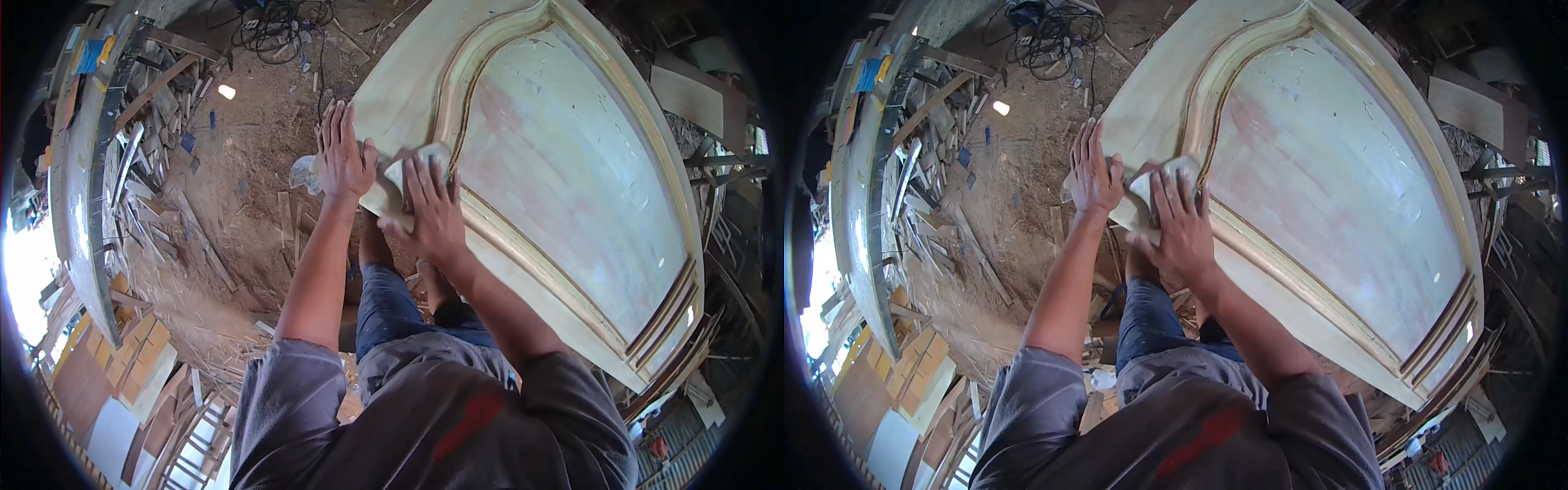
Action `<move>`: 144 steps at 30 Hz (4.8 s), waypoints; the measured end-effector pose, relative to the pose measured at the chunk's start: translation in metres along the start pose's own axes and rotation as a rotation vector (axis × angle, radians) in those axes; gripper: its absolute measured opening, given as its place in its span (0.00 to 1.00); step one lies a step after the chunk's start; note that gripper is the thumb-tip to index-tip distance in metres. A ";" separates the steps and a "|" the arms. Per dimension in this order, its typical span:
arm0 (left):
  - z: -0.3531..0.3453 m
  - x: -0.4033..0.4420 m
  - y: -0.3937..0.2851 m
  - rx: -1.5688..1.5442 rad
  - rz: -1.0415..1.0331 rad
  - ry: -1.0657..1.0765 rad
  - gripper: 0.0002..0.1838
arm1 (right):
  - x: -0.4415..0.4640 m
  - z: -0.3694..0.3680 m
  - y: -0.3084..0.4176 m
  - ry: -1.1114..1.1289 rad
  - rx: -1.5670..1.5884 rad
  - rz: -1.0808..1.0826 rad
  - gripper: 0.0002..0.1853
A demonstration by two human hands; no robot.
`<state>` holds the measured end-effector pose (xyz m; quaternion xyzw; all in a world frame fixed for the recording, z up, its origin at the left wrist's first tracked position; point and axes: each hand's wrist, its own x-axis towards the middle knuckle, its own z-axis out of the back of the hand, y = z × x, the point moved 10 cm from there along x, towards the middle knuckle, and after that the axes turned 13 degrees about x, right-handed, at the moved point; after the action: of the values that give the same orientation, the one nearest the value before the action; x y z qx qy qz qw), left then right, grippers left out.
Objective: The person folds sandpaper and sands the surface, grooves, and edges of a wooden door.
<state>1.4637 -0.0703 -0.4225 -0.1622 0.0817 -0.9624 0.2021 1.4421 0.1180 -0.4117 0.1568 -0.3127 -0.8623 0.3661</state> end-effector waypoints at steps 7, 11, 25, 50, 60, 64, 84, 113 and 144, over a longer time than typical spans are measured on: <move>0.004 -0.001 -0.004 0.002 -0.029 -0.007 0.41 | 0.074 0.038 -0.031 -0.146 0.018 0.078 0.60; 0.007 0.004 -0.007 0.006 -0.036 -0.001 0.42 | 0.028 0.002 -0.016 0.018 0.059 -0.009 0.66; 0.006 0.005 -0.009 0.007 -0.046 0.011 0.40 | 0.065 0.017 -0.033 -0.070 0.088 0.041 0.65; 0.005 0.010 -0.012 0.018 -0.042 0.055 0.38 | 0.175 0.055 -0.083 -0.139 -0.041 -0.072 0.61; 0.002 0.004 -0.010 0.024 -0.024 0.120 0.37 | 0.271 0.113 -0.158 -0.331 -0.080 -0.177 0.59; 0.001 0.011 -0.011 0.027 -0.029 0.130 0.37 | 0.198 0.056 -0.103 -0.165 -0.008 -0.097 0.61; -0.075 0.161 -0.120 0.107 -0.275 0.264 0.50 | 0.292 0.160 -0.195 -0.483 0.109 -0.320 0.56; -0.075 0.163 -0.118 0.012 -0.247 0.137 0.34 | 0.260 0.124 -0.164 -0.385 0.036 -0.285 0.57; -0.080 0.157 -0.110 -0.014 -0.270 0.107 0.35 | 0.262 0.116 -0.139 -0.467 0.058 -0.202 0.49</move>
<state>1.2604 -0.0285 -0.4284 -0.1215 0.0765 -0.9875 0.0648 1.1311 0.0503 -0.4263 -0.0056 -0.3962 -0.8980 0.1911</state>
